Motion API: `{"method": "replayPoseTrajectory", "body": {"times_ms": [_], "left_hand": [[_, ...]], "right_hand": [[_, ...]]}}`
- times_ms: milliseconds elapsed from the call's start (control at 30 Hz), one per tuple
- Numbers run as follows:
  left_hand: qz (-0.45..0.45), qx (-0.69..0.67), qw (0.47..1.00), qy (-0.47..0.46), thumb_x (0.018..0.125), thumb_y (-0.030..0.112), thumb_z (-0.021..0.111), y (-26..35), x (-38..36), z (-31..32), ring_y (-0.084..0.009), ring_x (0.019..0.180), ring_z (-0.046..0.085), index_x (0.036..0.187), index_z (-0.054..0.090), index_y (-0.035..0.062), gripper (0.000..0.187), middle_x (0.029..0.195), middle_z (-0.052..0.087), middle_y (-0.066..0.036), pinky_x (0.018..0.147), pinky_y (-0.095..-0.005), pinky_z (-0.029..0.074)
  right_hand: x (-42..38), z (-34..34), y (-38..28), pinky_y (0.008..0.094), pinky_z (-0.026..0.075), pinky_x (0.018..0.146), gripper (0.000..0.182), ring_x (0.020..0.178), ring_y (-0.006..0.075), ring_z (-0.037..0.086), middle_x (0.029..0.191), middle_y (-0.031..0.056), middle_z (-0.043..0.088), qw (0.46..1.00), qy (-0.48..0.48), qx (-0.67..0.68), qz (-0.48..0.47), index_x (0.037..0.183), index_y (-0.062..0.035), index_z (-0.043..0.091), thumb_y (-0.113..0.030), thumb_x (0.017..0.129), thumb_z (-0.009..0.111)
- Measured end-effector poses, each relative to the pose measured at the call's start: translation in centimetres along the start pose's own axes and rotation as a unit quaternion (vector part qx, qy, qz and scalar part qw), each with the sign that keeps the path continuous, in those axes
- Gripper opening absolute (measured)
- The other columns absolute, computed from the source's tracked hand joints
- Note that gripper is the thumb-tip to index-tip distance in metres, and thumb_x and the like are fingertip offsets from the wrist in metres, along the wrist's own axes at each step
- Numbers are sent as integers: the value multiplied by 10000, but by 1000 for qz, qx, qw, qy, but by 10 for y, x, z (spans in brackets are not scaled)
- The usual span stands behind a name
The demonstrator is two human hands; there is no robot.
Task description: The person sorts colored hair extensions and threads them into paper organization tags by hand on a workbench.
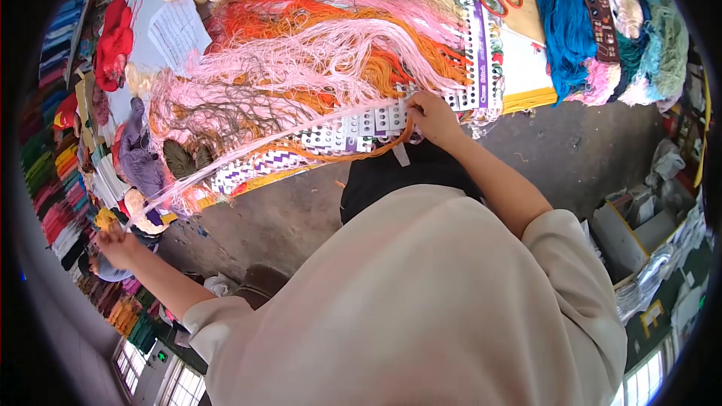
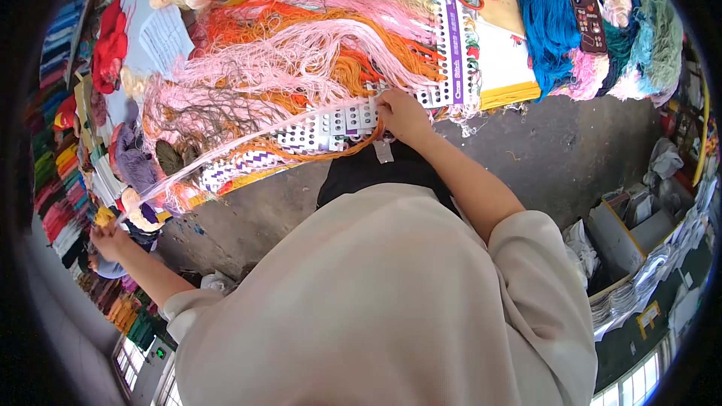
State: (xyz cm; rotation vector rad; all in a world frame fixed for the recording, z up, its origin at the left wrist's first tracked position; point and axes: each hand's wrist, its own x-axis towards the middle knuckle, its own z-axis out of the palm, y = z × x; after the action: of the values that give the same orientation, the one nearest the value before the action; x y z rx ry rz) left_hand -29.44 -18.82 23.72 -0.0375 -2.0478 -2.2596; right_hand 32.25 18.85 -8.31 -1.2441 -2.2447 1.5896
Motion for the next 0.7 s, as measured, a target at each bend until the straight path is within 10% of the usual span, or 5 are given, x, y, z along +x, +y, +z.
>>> {"method": "replayPoseTrajectory", "body": {"times_ms": [100, 267, 300, 367, 700], "left_hand": [[80, 98, 990, 68, 874, 165, 621, -8, -14, 20, -324, 970, 642, 952, 615, 55, 134, 1038, 615, -141, 769, -401, 584], [88, 333, 744, -572, 821, 106, 564, -192, -258, 142, -176, 940, 605, 1145, 661, 22, 348, 1175, 642, -73, 769, -260, 482], [-316, 220, 805, -451, 947, 158, 535, -208, -323, 168, -38, 658, 529, 1220, 634, 30, 317, 1010, 654, -5, 506, -157, 410], [-441, 215, 722, -488, 883, 194, 665, -237, -406, 207, -21, 623, 517, 1134, 675, 6, 313, 889, 690, -2, 443, -159, 329], [-123, 392, 712, -570, 842, 217, 728, -282, -494, 228, -170, 674, 670, 885, 691, 3, 221, 766, 701, -92, 640, -308, 519]], "right_hand": [[-5, -3, -11, 412, 509, 793, 133, 894, 327, 639, 952, 156, 648, 998, 1, 28, 57, 920, -32, 644, -154, 874, 621], [-13, 2, -21, 400, 525, 768, 142, 871, 314, 652, 976, 122, 653, 1000, 20, 3, 21, 977, -75, 676, -165, 884, 619], [-12, 8, -15, 401, 527, 775, 156, 882, 315, 654, 982, 117, 654, 1000, 18, -19, -3, 1006, -94, 685, -169, 888, 616], [-11, 10, -20, 417, 531, 787, 186, 906, 316, 657, 993, 110, 656, 999, 11, -53, -9, 1047, -124, 700, -180, 895, 608], [-6, 15, -16, 433, 527, 790, 175, 901, 345, 644, 953, 167, 651, 998, 11, -51, -26, 997, -36, 679, -147, 886, 601]]}}
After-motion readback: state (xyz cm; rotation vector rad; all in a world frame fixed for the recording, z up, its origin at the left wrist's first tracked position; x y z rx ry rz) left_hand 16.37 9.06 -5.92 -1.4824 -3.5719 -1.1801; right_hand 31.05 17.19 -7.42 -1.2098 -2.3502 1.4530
